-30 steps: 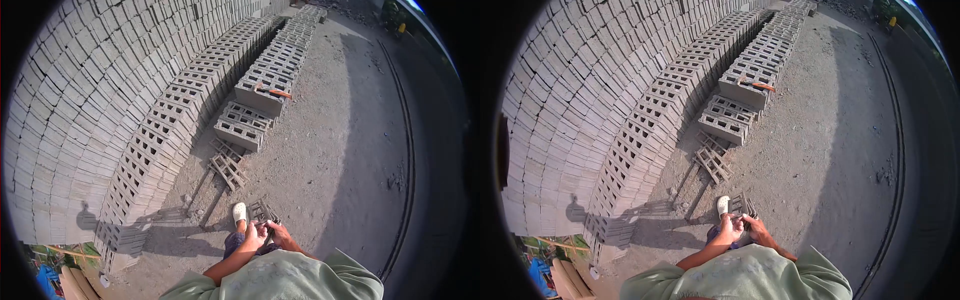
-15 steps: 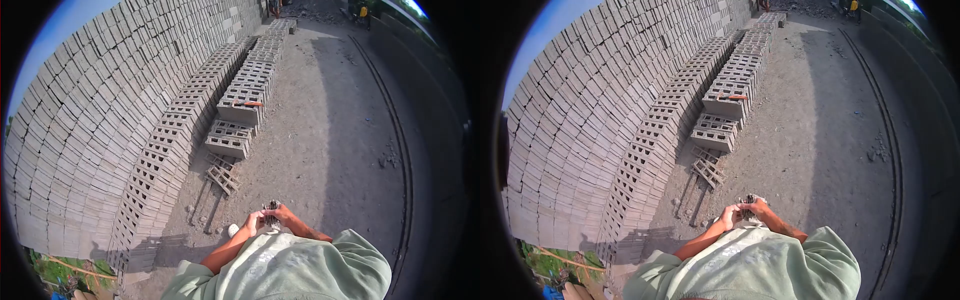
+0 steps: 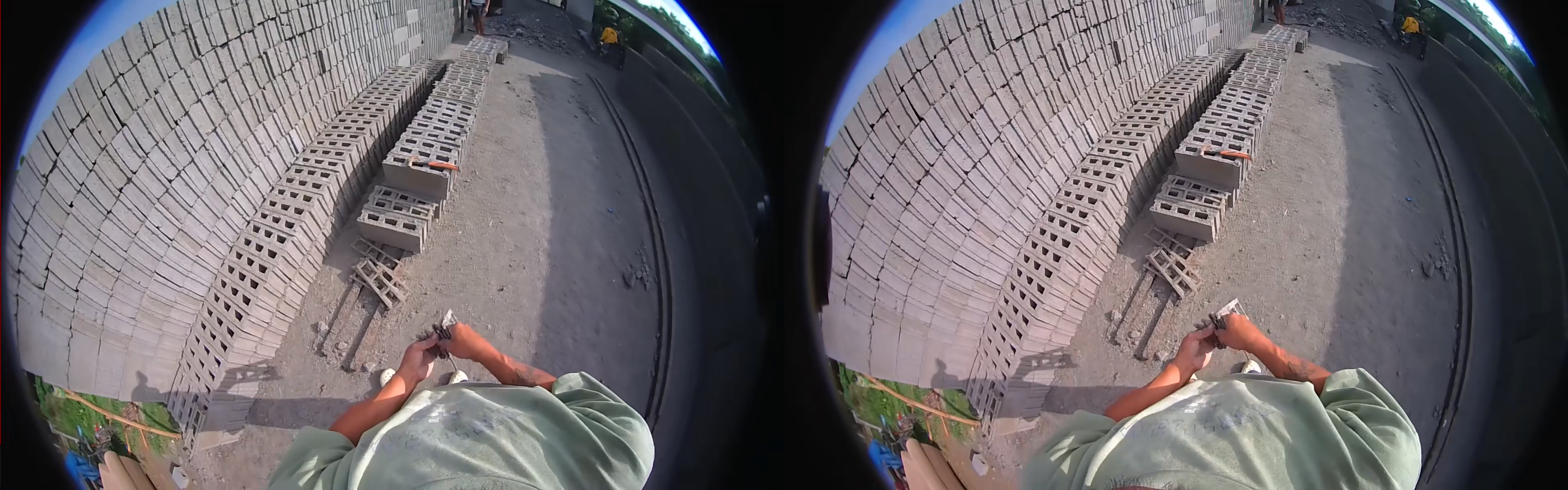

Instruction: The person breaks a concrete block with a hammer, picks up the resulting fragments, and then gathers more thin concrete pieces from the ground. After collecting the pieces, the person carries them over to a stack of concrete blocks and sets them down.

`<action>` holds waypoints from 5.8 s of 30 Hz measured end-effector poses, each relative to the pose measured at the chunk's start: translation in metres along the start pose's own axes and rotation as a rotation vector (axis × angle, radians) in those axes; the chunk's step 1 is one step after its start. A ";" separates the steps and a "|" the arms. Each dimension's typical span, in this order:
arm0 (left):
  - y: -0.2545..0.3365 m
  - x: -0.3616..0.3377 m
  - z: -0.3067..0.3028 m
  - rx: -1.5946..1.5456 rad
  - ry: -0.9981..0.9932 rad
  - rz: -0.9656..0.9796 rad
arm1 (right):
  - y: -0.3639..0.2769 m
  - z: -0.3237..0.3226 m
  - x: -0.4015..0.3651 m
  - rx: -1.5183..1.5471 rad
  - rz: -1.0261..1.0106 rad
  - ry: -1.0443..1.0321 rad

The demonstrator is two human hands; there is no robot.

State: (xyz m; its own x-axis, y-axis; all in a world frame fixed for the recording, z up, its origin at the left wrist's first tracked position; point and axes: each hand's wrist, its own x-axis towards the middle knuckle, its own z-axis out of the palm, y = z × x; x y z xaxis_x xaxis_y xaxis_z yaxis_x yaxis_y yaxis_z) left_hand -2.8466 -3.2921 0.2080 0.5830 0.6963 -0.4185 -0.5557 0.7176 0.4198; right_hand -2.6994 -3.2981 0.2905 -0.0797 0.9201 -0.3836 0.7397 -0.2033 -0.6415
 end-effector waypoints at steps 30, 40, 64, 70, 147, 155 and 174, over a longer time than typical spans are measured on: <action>0.349 -0.304 -0.267 0.577 1.524 0.860 | 0.074 -0.017 0.121 0.809 0.707 1.001; 0.108 -0.063 -0.085 1.124 0.481 0.297 | -0.139 0.023 0.190 0.530 0.247 -0.056; 0.079 -0.072 -0.138 1.441 0.636 0.521 | -0.086 0.082 0.148 1.212 0.310 0.218; 0.146 -0.095 -0.061 0.949 0.458 0.405 | -0.113 0.017 0.100 0.602 0.070 0.014; 0.239 -0.128 -0.355 1.038 0.590 -0.244 | -0.166 0.142 0.031 1.470 0.269 -0.256; 0.294 -0.148 -0.442 1.686 0.857 -0.400 | -0.104 0.398 0.094 0.622 0.912 0.177; 0.206 0.126 -0.778 1.848 0.765 -0.363 | 0.177 0.665 0.356 0.053 0.951 0.163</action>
State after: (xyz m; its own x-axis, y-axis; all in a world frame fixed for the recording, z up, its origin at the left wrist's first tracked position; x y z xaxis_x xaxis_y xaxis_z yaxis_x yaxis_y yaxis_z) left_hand -3.3487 -3.0475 -0.3845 -0.0878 0.7690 -0.6332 0.9402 0.2740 0.2024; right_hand -3.0414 -3.2293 -0.4016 0.6336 0.3973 -0.6638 0.4155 -0.8986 -0.1412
